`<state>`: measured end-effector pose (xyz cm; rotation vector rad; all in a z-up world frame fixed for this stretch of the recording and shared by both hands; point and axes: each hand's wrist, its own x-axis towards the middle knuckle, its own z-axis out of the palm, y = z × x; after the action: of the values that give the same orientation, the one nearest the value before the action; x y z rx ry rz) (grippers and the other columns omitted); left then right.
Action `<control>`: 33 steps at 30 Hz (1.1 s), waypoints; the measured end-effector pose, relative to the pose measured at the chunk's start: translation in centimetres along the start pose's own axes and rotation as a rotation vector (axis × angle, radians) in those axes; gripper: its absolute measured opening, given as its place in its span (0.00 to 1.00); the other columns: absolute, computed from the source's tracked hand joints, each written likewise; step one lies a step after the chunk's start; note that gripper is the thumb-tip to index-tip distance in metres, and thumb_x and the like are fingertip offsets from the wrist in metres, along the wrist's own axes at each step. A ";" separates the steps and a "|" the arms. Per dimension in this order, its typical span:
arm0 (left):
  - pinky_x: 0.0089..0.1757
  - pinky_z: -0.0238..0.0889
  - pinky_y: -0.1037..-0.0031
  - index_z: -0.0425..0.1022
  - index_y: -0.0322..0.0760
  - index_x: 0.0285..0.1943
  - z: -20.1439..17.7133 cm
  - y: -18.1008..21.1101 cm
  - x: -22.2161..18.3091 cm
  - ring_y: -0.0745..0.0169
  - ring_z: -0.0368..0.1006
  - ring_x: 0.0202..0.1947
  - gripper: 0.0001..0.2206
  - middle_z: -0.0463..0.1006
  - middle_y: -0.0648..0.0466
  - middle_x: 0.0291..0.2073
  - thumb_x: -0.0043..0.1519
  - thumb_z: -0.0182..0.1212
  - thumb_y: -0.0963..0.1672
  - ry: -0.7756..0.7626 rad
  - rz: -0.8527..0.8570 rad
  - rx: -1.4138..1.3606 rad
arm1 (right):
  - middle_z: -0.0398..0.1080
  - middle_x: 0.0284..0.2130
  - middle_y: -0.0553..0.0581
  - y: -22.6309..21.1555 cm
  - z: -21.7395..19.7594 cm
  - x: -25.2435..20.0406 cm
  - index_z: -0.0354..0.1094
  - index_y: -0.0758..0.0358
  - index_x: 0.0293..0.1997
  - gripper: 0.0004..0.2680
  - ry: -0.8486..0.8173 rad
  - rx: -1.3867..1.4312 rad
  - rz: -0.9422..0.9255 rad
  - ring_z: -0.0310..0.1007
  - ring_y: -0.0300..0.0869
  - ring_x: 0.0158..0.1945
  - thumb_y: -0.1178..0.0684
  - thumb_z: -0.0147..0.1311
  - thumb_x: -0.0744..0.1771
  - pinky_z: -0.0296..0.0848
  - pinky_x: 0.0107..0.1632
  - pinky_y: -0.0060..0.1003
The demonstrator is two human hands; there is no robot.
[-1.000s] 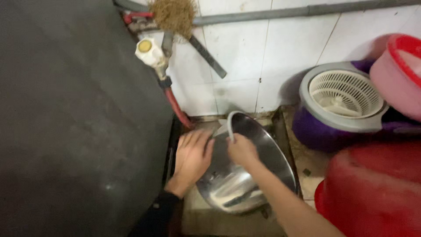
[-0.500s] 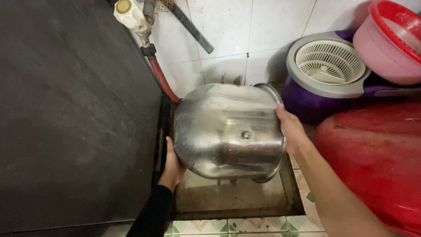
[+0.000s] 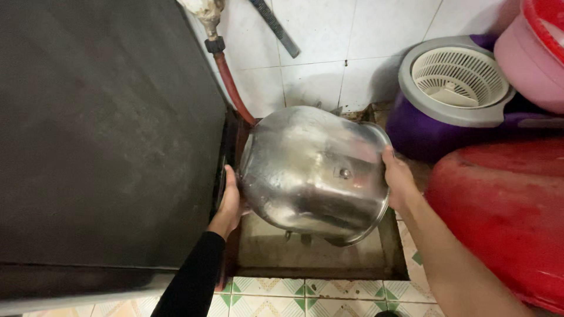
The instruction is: The person scrubs the inside and outside of a large metal bowl with a sponge, rinses it with water from a hose, and takes a different metal bowl from a cabinet and places it on a scale.
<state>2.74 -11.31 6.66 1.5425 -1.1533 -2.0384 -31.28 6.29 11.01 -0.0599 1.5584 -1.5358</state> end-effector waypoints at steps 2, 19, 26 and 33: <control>0.67 0.44 0.44 0.34 0.41 0.82 -0.2 -0.1 -0.3 0.41 0.46 0.75 0.49 0.46 0.44 0.77 0.57 0.19 0.69 0.025 -0.045 -0.077 | 0.73 0.51 0.57 -1.1 0.6 0.1 0.68 0.63 0.59 0.20 0.023 -0.050 -0.009 0.74 0.47 0.49 0.36 0.41 0.71 0.75 0.53 0.51; 0.54 0.67 0.53 0.65 0.32 0.72 2.4 31.8 -5.7 0.33 0.73 0.56 0.25 0.76 0.34 0.55 0.70 0.59 0.49 0.582 1.483 0.880 | 0.75 0.28 0.66 -0.1 12.0 -3.7 0.76 0.61 0.35 0.17 0.110 -0.983 -0.589 0.74 0.63 0.38 0.38 0.47 0.69 0.70 0.42 0.56; 0.44 0.71 0.51 0.79 0.28 0.42 4.1 34.3 -7.3 0.33 0.78 0.42 0.19 0.80 0.35 0.40 0.61 0.66 0.52 0.867 1.327 1.071 | 0.75 0.34 0.71 0.5 13.4 -2.8 0.75 0.62 0.36 0.16 0.092 -1.087 -0.617 0.72 0.68 0.45 0.40 0.47 0.70 0.69 0.47 0.59; 0.44 0.71 0.54 0.80 0.30 0.44 4.5 33.5 -6.8 0.39 0.79 0.41 0.24 0.82 0.39 0.40 0.60 0.67 0.56 0.919 1.300 0.909 | 0.76 0.38 0.70 -0.2 14.8 -1.8 0.73 0.65 0.46 0.13 -0.093 -1.149 -0.616 0.74 0.64 0.47 0.44 0.54 0.67 0.71 0.51 0.54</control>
<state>-5.60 -25.51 36.93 1.1178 -1.8940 0.0834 -21.32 -4.01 15.15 -1.3216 2.2607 -0.8030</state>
